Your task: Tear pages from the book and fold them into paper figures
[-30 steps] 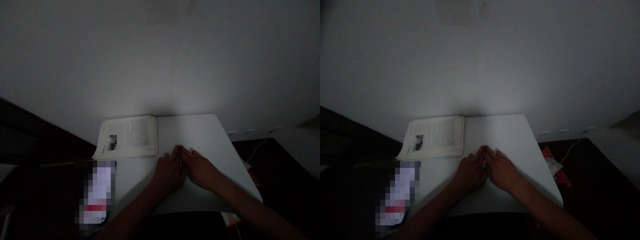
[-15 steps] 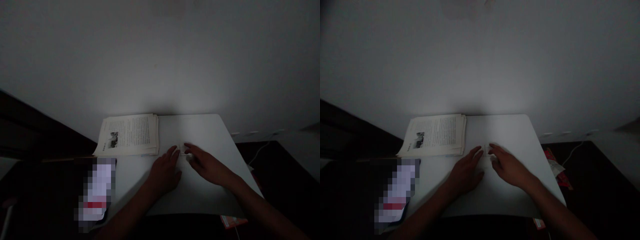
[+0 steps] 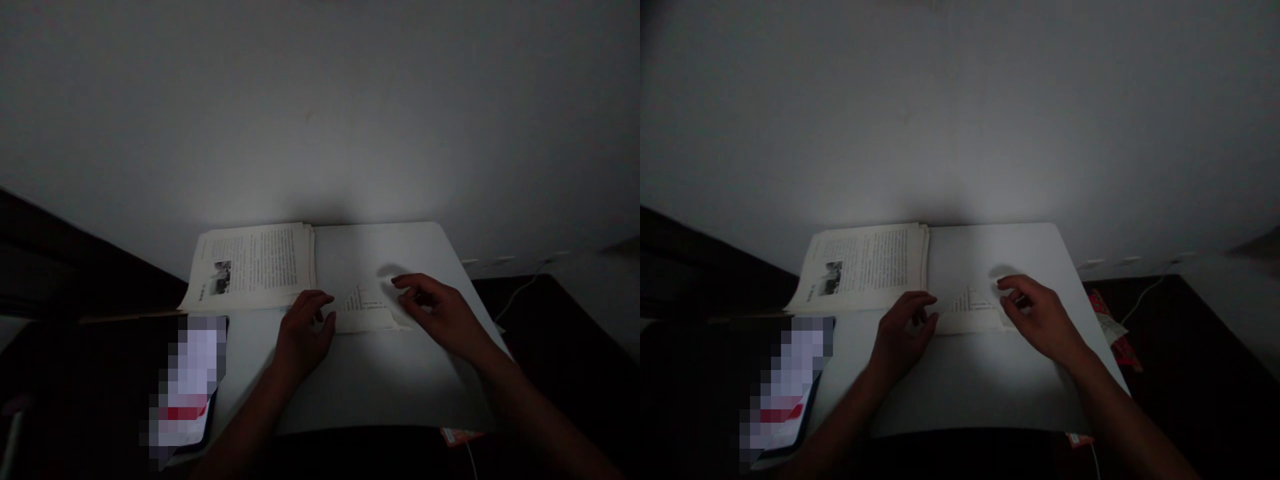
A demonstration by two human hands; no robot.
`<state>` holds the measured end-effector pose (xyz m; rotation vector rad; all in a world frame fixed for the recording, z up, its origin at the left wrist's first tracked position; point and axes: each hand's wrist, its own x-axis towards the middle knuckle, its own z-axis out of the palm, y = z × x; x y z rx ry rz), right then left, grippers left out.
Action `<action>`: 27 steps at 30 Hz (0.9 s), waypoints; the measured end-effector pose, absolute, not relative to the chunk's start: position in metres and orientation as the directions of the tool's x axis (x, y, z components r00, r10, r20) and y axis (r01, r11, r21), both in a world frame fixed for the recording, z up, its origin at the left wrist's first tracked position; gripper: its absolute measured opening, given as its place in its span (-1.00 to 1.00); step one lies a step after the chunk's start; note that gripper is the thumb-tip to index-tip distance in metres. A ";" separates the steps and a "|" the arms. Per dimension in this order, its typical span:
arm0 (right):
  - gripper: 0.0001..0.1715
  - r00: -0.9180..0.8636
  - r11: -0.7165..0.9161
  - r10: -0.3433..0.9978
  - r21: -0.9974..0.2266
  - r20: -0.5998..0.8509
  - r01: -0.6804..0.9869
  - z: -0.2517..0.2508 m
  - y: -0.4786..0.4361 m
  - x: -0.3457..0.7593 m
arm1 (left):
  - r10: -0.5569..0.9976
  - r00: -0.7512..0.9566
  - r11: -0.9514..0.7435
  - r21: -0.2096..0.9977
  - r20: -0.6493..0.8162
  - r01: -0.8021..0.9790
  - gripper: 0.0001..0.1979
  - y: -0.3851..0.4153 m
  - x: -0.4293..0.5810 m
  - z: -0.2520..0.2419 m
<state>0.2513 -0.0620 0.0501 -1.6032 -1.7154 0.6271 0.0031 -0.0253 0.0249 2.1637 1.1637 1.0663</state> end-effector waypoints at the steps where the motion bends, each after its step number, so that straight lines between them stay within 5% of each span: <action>1: -0.75 0.012 0.110 0.988 -0.743 0.157 0.660 0.050 -0.063 0.251 | 0.847 0.334 -0.531 0.689 0.413 0.493 -0.80 -0.025 0.002 0.024; 12: -0.56 -0.285 0.349 0.933 -0.356 0.220 0.867 0.028 -0.071 0.221 | 0.896 0.250 -0.444 0.743 0.366 0.501 -0.70 -0.027 0.001 0.020; 27: -0.62 -0.305 0.396 0.910 -0.372 0.282 0.839 0.024 -0.064 0.222 | 0.932 0.128 -0.358 0.803 0.340 0.475 -0.75 -0.024 -0.005 0.017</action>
